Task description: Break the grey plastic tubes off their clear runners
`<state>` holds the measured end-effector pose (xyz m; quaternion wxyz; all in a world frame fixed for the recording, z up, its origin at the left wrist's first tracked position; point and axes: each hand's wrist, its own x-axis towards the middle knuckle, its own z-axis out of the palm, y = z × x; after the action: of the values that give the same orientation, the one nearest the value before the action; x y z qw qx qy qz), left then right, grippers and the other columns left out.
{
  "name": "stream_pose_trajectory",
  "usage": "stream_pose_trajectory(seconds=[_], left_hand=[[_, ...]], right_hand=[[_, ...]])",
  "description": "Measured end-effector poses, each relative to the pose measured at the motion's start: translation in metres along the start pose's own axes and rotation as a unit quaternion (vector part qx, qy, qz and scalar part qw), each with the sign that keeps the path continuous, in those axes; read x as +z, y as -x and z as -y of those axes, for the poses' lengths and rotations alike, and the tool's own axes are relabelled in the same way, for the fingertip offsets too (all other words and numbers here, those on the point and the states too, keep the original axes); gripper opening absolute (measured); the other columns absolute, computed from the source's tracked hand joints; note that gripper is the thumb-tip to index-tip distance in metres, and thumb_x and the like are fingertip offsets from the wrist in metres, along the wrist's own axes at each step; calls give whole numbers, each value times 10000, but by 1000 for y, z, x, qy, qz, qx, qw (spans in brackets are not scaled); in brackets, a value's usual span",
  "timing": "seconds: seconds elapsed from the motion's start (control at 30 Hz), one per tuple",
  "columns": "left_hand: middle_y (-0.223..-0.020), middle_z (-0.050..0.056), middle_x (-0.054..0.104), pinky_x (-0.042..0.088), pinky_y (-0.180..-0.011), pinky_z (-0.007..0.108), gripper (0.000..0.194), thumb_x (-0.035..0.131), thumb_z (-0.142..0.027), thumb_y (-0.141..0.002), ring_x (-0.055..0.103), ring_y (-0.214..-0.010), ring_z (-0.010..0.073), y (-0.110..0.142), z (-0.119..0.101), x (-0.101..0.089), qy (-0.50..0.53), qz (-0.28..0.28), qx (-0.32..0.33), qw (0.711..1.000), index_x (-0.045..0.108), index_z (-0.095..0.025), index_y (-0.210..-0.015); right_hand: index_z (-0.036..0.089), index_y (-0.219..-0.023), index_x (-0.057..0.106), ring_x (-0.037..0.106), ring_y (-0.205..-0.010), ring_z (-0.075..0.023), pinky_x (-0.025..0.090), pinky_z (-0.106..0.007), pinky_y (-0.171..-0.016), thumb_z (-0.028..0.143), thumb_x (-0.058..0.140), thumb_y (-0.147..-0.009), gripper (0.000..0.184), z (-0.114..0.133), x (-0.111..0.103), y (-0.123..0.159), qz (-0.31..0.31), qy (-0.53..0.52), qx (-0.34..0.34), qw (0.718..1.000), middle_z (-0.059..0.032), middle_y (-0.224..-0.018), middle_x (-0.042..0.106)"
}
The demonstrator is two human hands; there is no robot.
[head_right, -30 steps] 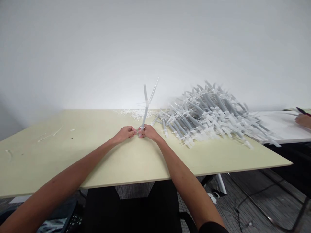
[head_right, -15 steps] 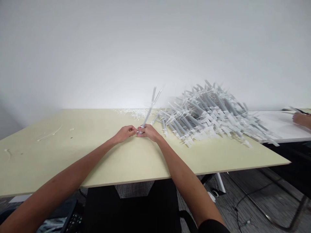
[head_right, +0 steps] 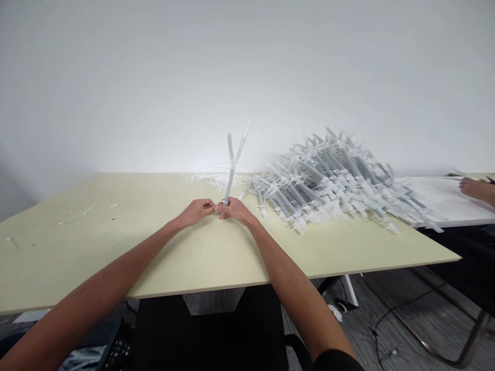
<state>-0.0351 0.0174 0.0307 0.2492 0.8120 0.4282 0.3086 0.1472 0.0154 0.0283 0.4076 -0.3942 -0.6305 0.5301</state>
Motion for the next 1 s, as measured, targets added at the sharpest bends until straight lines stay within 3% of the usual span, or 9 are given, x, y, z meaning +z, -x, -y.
stream_pose_trajectory(seconds=[0.13, 0.37, 0.53, 0.83, 1.0], left_hand=[[-720, 8, 605, 340, -579, 238, 244, 467, -366, -746, 493, -647, 138, 0, -2, 0, 12, -6, -4, 1000, 614, -173, -765], [-668, -11, 552, 332, -558, 226, 150, 505, -315, -711, 457, -611, 116, -2, 3, 5, 20, -46, -6, 999, 544, -169, -708], [-624, -34, 504, 304, -530, 217, 117, 513, -290, -693, 416, -575, 100, -4, 6, 7, 28, -44, -17, 999, 505, -173, -688], [-627, -32, 513, 298, -522, 220, 121, 513, -288, -679, 416, -562, 97, -4, 7, 1, 35, -43, -26, 998, 505, -167, -689], [-638, -25, 511, 356, -558, 231, 161, 511, -329, -703, 461, -565, 101, -2, 10, 1, 88, -61, -61, 992, 507, -169, -715]], right_hand=[[142, -776, 558, 546, -619, -97, 519, -256, -609, 249, 771, -542, 334, -2, -1, -1, -5, 6, 6, 1000, -4, -740, 550], [138, -752, 552, 571, -628, -109, 514, -274, -668, 223, 717, -607, 235, 1, -4, 0, 16, -8, 18, 1000, -16, -692, 588], [137, -772, 562, 587, -591, -104, 511, -270, -672, 185, 692, -628, 200, 1, -7, 0, 24, -19, 35, 999, -18, -686, 602], [134, -765, 568, 611, -629, -119, 531, -288, -712, 128, 681, -627, 178, 1, -6, 1, 9, -38, 58, 998, -38, -697, 630], [130, -759, 587, 616, -704, -139, 529, -311, -763, 205, 697, -651, 171, 1, -8, 3, 37, -61, 34, 997, -53, -745, 633]])
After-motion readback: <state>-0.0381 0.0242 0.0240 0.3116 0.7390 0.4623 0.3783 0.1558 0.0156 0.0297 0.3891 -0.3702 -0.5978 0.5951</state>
